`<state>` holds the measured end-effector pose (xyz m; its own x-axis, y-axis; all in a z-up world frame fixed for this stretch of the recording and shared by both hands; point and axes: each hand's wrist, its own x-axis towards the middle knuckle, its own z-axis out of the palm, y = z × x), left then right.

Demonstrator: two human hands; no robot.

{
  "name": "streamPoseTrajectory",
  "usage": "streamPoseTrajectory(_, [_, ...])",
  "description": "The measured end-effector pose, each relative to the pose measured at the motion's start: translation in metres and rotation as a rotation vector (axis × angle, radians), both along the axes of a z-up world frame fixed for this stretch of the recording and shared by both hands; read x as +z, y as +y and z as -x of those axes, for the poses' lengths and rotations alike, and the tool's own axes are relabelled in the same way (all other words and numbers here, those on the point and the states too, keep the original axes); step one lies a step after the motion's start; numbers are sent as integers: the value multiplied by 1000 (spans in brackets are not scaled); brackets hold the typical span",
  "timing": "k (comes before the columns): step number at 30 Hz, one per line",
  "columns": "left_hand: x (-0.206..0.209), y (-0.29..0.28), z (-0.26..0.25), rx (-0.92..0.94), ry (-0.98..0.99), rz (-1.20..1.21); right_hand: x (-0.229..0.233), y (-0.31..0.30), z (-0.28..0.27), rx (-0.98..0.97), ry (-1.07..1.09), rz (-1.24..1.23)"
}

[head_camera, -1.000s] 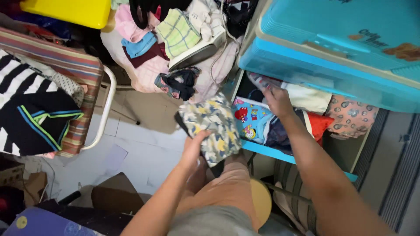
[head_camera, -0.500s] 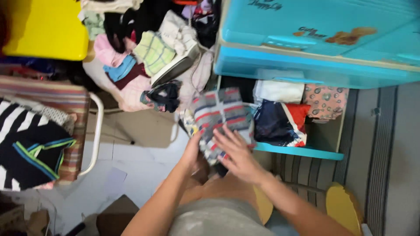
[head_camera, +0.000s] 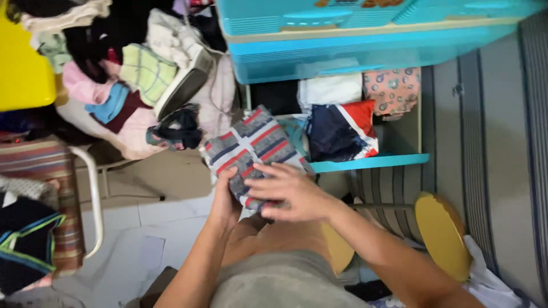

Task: Organizing and putting away folded clothes into the drawers of a plastic dresser.

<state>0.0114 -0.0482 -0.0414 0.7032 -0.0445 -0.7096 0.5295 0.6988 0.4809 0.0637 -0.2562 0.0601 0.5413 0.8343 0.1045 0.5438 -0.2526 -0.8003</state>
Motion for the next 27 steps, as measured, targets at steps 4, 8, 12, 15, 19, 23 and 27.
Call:
streamPoseTrajectory(4, [16,7,-18,20,20,18,-102,-65,-41,-550,46,-67])
streamPoseTrajectory(8, [38,19,-16,40,17,-57,-204,-158,-95,-904,-510,269])
streamPoseTrajectory(12, [45,23,-16,-19,64,-97,-251,-220,-108,-1434,-247,454])
streamPoseTrajectory(15, [46,16,-13,3,-6,-119,-258,-231,-97,-1372,340,230])
streamPoseTrajectory(19, [44,6,-16,24,11,-111,-245,-211,-73,-1195,322,264])
streamPoseTrajectory(23, [46,-2,-16,24,120,-129,-227,-194,-51,-963,-187,443])
streamPoseTrajectory(27, [45,-4,-14,3,155,-132,-244,-199,-50,-875,-215,451])
